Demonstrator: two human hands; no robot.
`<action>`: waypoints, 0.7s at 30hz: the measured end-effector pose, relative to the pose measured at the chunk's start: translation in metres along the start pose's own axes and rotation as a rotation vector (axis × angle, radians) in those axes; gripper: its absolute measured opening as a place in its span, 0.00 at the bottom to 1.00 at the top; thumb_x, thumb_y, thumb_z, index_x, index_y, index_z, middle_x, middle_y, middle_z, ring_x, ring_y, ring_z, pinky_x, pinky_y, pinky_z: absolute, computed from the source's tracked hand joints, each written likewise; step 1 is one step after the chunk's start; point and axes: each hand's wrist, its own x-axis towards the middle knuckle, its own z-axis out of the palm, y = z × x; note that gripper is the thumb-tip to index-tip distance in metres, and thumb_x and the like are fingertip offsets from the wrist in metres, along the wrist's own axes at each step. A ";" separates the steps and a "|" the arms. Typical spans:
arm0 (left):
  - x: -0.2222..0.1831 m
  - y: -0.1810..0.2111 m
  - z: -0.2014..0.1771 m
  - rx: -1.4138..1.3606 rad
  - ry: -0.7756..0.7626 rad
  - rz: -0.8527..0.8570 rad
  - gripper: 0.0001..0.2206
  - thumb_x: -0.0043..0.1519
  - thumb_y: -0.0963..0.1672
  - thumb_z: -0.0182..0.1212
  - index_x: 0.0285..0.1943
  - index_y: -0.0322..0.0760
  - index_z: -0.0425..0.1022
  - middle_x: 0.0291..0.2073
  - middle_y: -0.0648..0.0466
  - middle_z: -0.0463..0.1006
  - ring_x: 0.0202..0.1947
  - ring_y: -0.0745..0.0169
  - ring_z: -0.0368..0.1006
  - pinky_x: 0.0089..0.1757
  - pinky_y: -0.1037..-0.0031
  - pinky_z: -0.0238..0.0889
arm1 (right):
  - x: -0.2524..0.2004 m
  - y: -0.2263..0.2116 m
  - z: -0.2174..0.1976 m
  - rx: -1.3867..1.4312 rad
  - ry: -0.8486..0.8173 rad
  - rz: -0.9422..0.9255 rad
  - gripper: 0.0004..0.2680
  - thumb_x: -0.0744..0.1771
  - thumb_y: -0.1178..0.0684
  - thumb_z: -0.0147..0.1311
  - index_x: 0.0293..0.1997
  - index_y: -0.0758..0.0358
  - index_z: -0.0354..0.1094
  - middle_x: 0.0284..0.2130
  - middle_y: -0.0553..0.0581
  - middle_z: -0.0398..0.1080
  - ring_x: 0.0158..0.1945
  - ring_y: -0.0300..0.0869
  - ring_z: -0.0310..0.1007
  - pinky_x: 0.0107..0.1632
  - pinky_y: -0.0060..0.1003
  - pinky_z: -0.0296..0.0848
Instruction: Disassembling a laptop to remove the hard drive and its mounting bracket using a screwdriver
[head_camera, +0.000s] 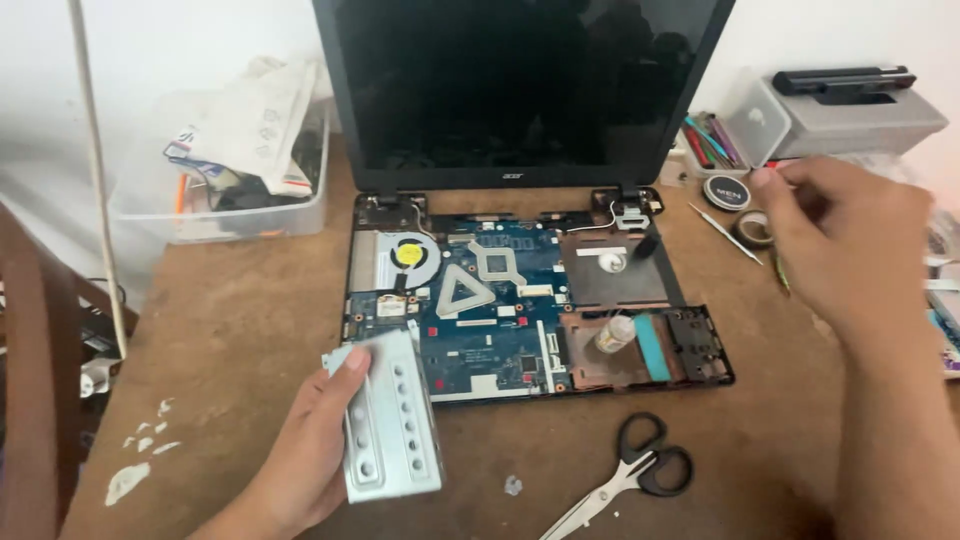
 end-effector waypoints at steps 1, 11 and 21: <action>0.002 0.002 -0.001 -0.030 -0.040 0.024 0.18 0.65 0.50 0.56 0.46 0.28 0.78 0.31 0.38 0.83 0.26 0.45 0.78 0.29 0.54 0.73 | 0.005 0.007 0.009 -0.012 -0.081 0.079 0.08 0.77 0.52 0.59 0.48 0.66 0.79 0.33 0.57 0.76 0.36 0.43 0.72 0.44 0.38 0.66; -0.015 0.040 0.034 -0.098 0.068 0.055 0.20 0.58 0.35 0.54 0.61 0.19 0.73 0.48 0.28 0.81 0.43 0.32 0.76 0.45 0.47 0.70 | -0.006 0.086 0.047 -0.128 -0.529 0.465 0.09 0.66 0.51 0.59 0.50 0.55 0.79 0.38 0.57 0.82 0.45 0.48 0.80 0.52 0.42 0.69; -0.012 0.044 0.040 -0.033 0.142 0.025 0.22 0.58 0.34 0.53 0.63 0.21 0.71 0.50 0.27 0.80 0.44 0.31 0.75 0.44 0.45 0.68 | -0.015 0.107 0.055 -0.209 -0.543 0.653 0.14 0.63 0.56 0.62 0.52 0.65 0.70 0.42 0.64 0.78 0.49 0.60 0.75 0.48 0.52 0.69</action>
